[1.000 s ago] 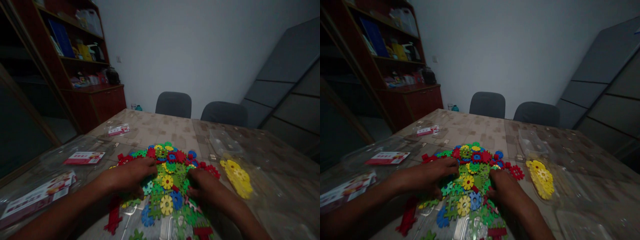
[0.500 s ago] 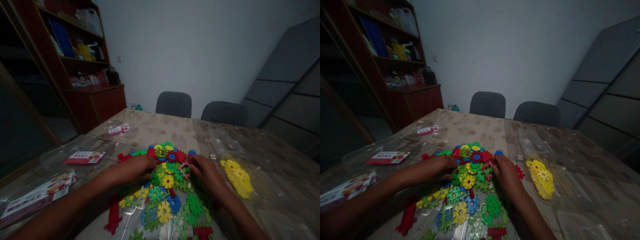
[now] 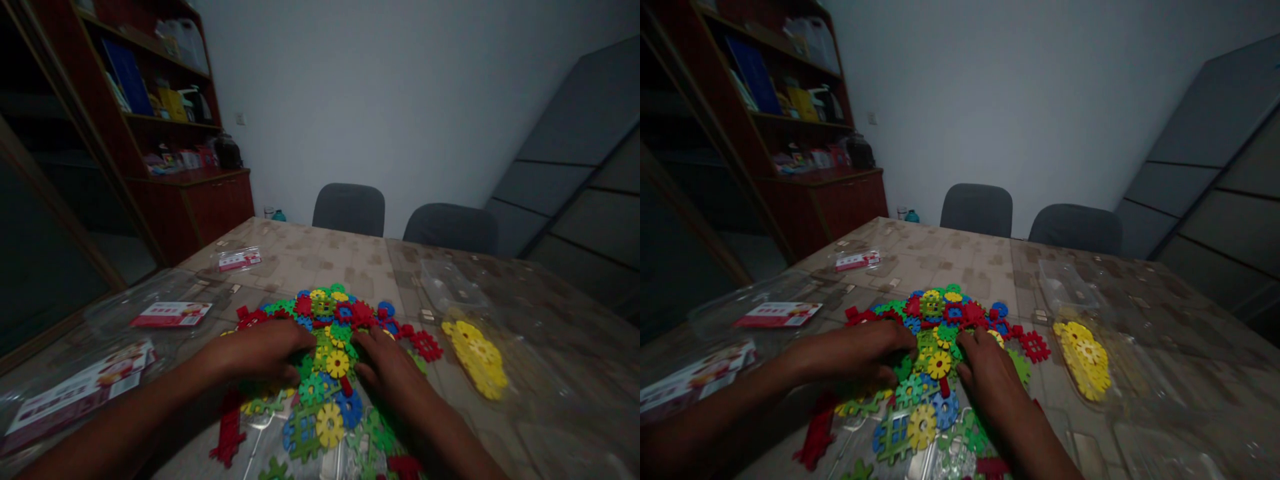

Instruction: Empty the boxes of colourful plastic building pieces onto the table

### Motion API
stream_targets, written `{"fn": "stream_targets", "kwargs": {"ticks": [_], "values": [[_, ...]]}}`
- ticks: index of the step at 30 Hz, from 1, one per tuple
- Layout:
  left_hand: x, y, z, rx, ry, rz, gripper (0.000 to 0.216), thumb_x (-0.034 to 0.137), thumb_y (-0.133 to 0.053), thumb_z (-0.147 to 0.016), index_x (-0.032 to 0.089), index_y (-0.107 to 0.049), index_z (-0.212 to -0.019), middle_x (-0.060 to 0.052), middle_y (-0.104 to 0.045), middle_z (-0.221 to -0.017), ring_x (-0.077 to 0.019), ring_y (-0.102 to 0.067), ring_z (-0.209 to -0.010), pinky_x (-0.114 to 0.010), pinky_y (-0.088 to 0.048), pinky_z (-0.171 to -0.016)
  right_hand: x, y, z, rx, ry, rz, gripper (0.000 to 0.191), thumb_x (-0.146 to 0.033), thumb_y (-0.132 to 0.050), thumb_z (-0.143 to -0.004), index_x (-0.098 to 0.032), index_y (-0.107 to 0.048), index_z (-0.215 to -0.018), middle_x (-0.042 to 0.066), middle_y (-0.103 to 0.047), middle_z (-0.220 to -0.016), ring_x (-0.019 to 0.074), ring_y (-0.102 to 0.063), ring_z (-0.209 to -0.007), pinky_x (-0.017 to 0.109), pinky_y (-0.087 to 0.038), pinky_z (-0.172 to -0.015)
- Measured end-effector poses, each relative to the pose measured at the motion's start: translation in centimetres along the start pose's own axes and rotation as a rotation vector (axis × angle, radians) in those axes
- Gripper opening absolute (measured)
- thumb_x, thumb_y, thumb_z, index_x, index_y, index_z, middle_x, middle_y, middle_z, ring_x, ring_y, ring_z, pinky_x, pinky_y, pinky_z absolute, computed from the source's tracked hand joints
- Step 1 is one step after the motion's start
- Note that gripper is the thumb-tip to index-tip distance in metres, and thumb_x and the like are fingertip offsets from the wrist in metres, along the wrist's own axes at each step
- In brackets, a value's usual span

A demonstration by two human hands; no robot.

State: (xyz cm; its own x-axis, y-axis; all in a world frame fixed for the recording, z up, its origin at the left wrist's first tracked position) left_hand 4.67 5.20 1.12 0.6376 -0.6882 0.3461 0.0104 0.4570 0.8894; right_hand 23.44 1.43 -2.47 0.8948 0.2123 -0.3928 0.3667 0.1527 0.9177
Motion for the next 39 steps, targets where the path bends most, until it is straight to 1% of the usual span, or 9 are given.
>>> {"fn": "stream_targets", "kwargs": {"ticks": [3,7,12,22,29,33,34,36,39], "values": [[0.3,-0.7,-0.1,-0.003,-0.016,0.017,0.040,0.024,-0.079,-0.073,0.025,-0.061,-0.109,-0.003,-0.065,-0.111,-0.0249,-0.060,-0.102,-0.034,-0.046,-0.084,-0.3,0.0,-0.1,0.014,-0.018,0.017,0.034,-0.016,-0.057,-0.086,-0.018,-0.060,-0.120,0.012,-0.058,-0.114,0.0259,-0.057,-0.104,0.033,-0.043,-0.087],[0.9,-1.5,-0.3,-0.004,-0.092,0.030,0.049,0.020,-0.077,-0.075,0.028,-0.058,-0.120,-0.004,-0.062,-0.121,-0.0264,-0.058,-0.109,-0.038,-0.045,-0.092,-0.2,0.0,-0.1,0.002,-0.035,0.050,0.042,-0.016,-0.060,-0.084,-0.021,-0.058,-0.126,0.012,-0.058,-0.116,0.0260,-0.059,-0.105,0.033,-0.045,-0.088],[1.2,-2.0,-0.4,0.007,-0.108,-0.014,0.059,0.019,-0.081,-0.071,0.032,-0.055,-0.123,-0.004,-0.061,-0.120,-0.0286,-0.059,-0.108,-0.040,-0.047,-0.090,-0.2,-0.1,-0.2,-0.002,-0.045,0.081,0.045,-0.016,-0.059,-0.085,-0.020,-0.057,-0.130,0.013,-0.058,-0.117,0.0263,-0.060,-0.104,0.033,-0.046,-0.087],[1.8,-2.0,-0.3,0.013,-0.152,-0.119,0.045,0.022,-0.081,-0.070,0.026,-0.058,-0.110,-0.004,-0.060,-0.110,-0.0278,-0.061,-0.097,-0.036,-0.050,-0.079,-0.6,-0.1,-0.3,0.034,-0.089,0.112,0.045,-0.023,-0.057,-0.088,-0.020,-0.054,-0.132,0.013,-0.058,-0.118,0.0287,-0.062,-0.103,0.034,-0.047,-0.079],[2.0,-1.9,0.0,-0.006,-0.135,-0.042,0.049,0.016,-0.080,-0.068,0.025,-0.055,-0.110,-0.004,-0.060,-0.115,-0.0258,-0.060,-0.100,-0.034,-0.048,-0.083,-0.5,-0.2,-0.5,0.058,-0.063,0.102,0.028,-0.025,-0.050,-0.092,-0.024,-0.062,-0.118,0.009,-0.060,-0.110,0.0227,-0.062,-0.095,0.029,-0.044,-0.075],[1.8,-1.7,-0.6,0.022,-0.104,-0.010,0.014,0.011,-0.061,-0.080,0.022,-0.057,-0.089,-0.002,-0.064,-0.097,-0.0197,-0.060,-0.085,-0.029,-0.045,-0.072,0.0,1.3,-0.8,0.081,-0.042,0.074,0.027,-0.025,-0.039,-0.098,-0.020,-0.065,-0.102,0.009,-0.061,-0.105,0.0213,-0.059,-0.094,0.029,-0.042,-0.077],[1.7,-1.6,-0.7,0.032,-0.097,-0.006,0.011,0.010,-0.058,-0.081,0.021,-0.057,-0.085,-0.001,-0.064,-0.092,-0.0188,-0.060,-0.082,-0.028,-0.044,-0.069,0.2,1.8,-0.7,0.080,-0.028,0.063,0.028,-0.025,-0.037,-0.099,-0.019,-0.064,-0.098,0.009,-0.062,-0.104,0.0211,-0.058,-0.095,0.029,-0.041,-0.079],[1.6,-1.3,-0.7,0.043,-0.091,0.004,0.011,0.011,-0.058,-0.081,0.021,-0.056,-0.083,-0.001,-0.064,-0.088,-0.0183,-0.059,-0.080,-0.028,-0.042,-0.067,0.7,2.8,-0.4,0.040,0.007,0.040,0.029,-0.025,-0.036,-0.099,-0.018,-0.063,-0.091,0.007,-0.064,-0.096,0.0199,-0.058,-0.091,0.029,-0.040,-0.078],[1.4,-0.9,-0.6,0.054,-0.076,0.000,0.013,0.013,-0.062,-0.080,0.022,-0.057,-0.087,-0.001,-0.065,-0.091,-0.0194,-0.059,-0.081,-0.028,-0.041,-0.068,1.6,3.2,0.8,-0.115,0.043,0.009,0.027,-0.022,-0.044,-0.094,-0.018,-0.063,-0.075,0.002,-0.064,-0.074,0.0162,-0.058,-0.071,0.025,-0.037,-0.062]]}}
Point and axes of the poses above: each hand's wrist, its own z-axis away from the middle knuckle, its own y-axis out of the back of the hand, x = y × z, the point moved 5 cm from there along -z, towards the middle knuckle
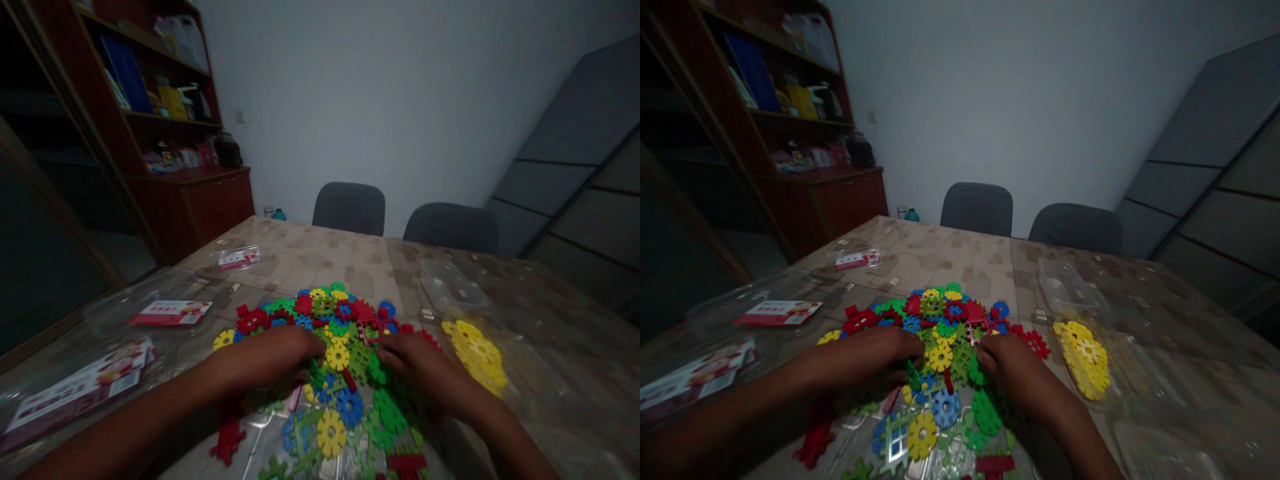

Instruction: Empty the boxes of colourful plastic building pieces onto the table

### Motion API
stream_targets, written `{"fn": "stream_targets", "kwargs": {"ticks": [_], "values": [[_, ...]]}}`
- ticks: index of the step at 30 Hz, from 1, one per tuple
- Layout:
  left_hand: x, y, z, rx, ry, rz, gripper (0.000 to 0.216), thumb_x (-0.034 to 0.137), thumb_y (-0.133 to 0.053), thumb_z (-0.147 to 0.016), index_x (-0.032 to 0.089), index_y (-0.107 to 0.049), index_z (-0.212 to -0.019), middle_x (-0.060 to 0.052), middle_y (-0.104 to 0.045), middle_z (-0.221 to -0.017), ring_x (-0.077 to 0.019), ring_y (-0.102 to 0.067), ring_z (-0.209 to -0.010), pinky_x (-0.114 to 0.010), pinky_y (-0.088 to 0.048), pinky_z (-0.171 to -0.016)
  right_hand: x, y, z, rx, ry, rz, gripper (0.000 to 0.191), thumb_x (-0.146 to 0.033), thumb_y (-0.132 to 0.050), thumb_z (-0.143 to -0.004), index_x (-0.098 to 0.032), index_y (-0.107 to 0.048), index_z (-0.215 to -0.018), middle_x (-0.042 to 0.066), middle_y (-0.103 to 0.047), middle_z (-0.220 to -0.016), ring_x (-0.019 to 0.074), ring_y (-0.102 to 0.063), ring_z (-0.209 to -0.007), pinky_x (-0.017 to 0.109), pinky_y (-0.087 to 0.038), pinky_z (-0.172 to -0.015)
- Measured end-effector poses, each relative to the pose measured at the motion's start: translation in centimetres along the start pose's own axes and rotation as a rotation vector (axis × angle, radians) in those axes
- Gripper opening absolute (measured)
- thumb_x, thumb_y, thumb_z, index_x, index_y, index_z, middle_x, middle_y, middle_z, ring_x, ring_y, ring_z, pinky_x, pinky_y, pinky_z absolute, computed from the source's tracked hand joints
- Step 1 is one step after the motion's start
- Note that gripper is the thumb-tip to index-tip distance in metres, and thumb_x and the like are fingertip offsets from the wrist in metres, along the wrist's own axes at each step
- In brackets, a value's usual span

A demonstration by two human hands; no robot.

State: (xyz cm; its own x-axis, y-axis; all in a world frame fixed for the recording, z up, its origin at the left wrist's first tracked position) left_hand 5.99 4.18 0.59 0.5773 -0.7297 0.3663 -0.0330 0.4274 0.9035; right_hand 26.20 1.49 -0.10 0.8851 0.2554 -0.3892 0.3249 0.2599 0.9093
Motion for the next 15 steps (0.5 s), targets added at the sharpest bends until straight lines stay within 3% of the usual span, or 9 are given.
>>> {"fn": "stream_targets", "kwargs": {"ticks": [3,6,11,15], "values": [[-0.2,0.2,0.1,0.024,0.029,-0.004,0.013,0.014,-0.063,-0.080,0.022,-0.056,-0.088,-0.002,-0.065,-0.093,-0.0201,-0.060,-0.083,-0.028,-0.042,-0.068,0.5,-0.5,1.3,-0.123,-0.024,-0.008,0.025,-0.012,-0.048,-0.086,-0.017,-0.065,-0.068,0.001,-0.063,-0.066,0.0147,-0.057,-0.063,0.024,-0.033,-0.055],[-0.3,0.3,0.1,0.054,0.032,0.017,0.015,0.015,-0.065,-0.080,0.022,-0.056,-0.089,-0.001,-0.065,-0.096,-0.0201,-0.061,-0.087,-0.027,-0.042,-0.070,0.6,-0.9,2.0,-0.156,-0.112,0.011,0.013,-0.015,-0.057,-0.079,-0.017,-0.070,-0.082,0.007,-0.070,-0.082,0.0195,-0.062,-0.074,0.027,-0.036,-0.060],[-0.5,0.3,-0.1,0.041,0.057,-0.002,0.013,0.016,-0.067,-0.080,0.021,-0.057,-0.087,0.000,-0.066,-0.093,-0.0202,-0.061,-0.086,-0.027,-0.043,-0.070,0.5,-1.6,2.4,-0.212,-0.265,0.069,0.049,-0.020,-0.078,-0.059,-0.021,-0.068,-0.107,0.011,-0.069,-0.108,0.0305,-0.063,-0.097,0.035,-0.043,-0.076],[-0.3,0.6,-0.1,0.046,0.072,-0.025,0.014,0.016,-0.067,-0.080,0.021,-0.055,-0.086,-0.001,-0.066,-0.093,-0.0207,-0.062,-0.087,-0.028,-0.043,-0.072,0.0,-2.2,2.4,-0.227,-0.233,0.091,0.058,-0.013,-0.078,-0.058,-0.019,-0.066,-0.114,0.014,-0.065,-0.120,0.0317,-0.059,-0.109,0.037,-0.042,-0.088]]}}
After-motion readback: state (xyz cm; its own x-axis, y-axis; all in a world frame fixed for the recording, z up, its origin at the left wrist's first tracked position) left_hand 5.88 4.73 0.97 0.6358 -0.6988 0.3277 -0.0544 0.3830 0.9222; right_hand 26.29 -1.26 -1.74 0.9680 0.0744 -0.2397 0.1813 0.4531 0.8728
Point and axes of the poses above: each hand's wrist, its own z-axis away from the middle knuckle, its own y-axis out of the back of the hand, x = y × z, the point moved 5 cm from there along -z, towards the middle knuckle
